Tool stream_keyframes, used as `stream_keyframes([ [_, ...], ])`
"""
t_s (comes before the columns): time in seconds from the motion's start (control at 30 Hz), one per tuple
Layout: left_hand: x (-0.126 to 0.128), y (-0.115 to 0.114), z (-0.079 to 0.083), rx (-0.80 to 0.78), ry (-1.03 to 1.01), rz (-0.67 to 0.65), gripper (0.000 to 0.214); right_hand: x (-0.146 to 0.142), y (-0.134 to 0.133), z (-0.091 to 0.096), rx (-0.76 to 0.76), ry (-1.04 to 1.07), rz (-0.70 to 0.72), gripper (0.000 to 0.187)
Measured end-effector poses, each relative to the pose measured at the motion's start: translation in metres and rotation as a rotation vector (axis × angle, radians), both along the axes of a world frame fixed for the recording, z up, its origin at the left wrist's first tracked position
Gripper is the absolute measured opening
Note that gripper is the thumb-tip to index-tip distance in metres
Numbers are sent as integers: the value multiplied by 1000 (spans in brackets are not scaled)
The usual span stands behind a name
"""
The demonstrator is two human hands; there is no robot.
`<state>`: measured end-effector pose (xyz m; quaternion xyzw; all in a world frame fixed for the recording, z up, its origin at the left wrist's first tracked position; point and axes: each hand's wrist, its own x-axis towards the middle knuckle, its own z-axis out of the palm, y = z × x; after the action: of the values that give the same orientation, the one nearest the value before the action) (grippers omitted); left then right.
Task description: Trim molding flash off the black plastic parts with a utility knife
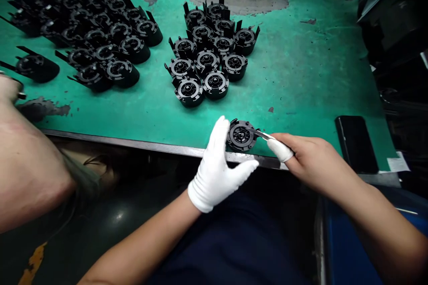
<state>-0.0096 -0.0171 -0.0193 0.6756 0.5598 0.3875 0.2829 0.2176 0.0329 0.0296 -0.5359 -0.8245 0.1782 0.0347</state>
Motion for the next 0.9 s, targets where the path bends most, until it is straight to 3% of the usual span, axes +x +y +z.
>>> stream_keyframes([
  [0.13, -14, 38, -6, -63, -1, -164, 103, -10, -17, -3, 53, -195, 1, 39],
  [0.27, -20, 51, -7, -142, 18, -248, 93, -12, -20, -2, 43, -266, 3, 39],
  [0.5, -18, 46, -8, -134, -4, -166, 96, -13, -24, 5, -128, -132, 21, 33],
  [0.77, 1, 31, -18, -23, -52, -27, 95, -14, -43, -10, 4, -67, -28, 42],
  [0.9, 4, 29, -18, -19, -71, -4, 95, -22, -59, -17, -34, 45, -42, 42],
])
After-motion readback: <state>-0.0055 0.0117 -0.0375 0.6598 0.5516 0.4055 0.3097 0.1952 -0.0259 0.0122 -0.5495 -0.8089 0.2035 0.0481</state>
